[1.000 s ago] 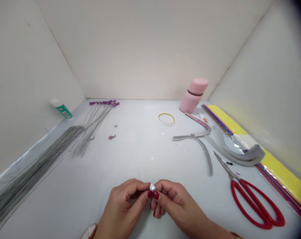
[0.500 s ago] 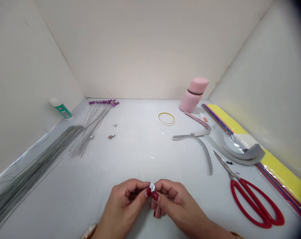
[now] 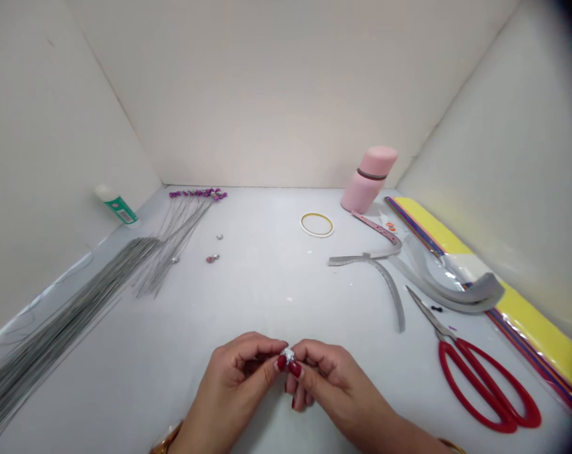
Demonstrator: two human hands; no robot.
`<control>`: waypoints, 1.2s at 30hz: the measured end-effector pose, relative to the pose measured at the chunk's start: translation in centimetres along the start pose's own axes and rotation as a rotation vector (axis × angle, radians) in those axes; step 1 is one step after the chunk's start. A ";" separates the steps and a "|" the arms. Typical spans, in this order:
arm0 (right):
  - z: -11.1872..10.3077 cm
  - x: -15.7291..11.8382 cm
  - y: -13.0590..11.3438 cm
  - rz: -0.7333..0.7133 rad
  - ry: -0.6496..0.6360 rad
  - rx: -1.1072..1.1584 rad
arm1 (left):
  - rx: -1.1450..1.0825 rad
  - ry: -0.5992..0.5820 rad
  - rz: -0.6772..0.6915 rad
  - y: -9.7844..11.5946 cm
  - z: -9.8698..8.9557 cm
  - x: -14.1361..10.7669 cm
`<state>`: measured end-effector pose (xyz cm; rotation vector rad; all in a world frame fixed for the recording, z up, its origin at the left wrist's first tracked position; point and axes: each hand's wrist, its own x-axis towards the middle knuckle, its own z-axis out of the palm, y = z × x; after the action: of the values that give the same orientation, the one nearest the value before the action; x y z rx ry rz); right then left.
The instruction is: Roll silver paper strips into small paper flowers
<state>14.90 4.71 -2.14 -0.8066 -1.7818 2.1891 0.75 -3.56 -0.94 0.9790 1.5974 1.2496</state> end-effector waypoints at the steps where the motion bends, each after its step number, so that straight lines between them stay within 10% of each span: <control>1: 0.0 0.0 0.0 -0.004 -0.003 0.002 | 0.022 -0.011 0.021 0.0 0.0 0.0; 18: 0.1 0.0 0.2 -0.010 -0.004 -0.014 | 0.056 -0.031 -0.012 -0.3 0.2 -0.2; 27: 0.1 0.1 0.2 -0.014 0.005 0.026 | 0.277 -0.077 0.336 0.1 -0.1 -0.4; 36: 0.0 0.2 -0.4 -0.001 -0.008 0.036 | 0.261 -0.070 0.328 0.0 -0.3 -0.4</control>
<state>14.66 4.94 -1.84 -0.7904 -1.7408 2.2204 0.62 -3.98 -0.88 1.4813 1.6155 1.2232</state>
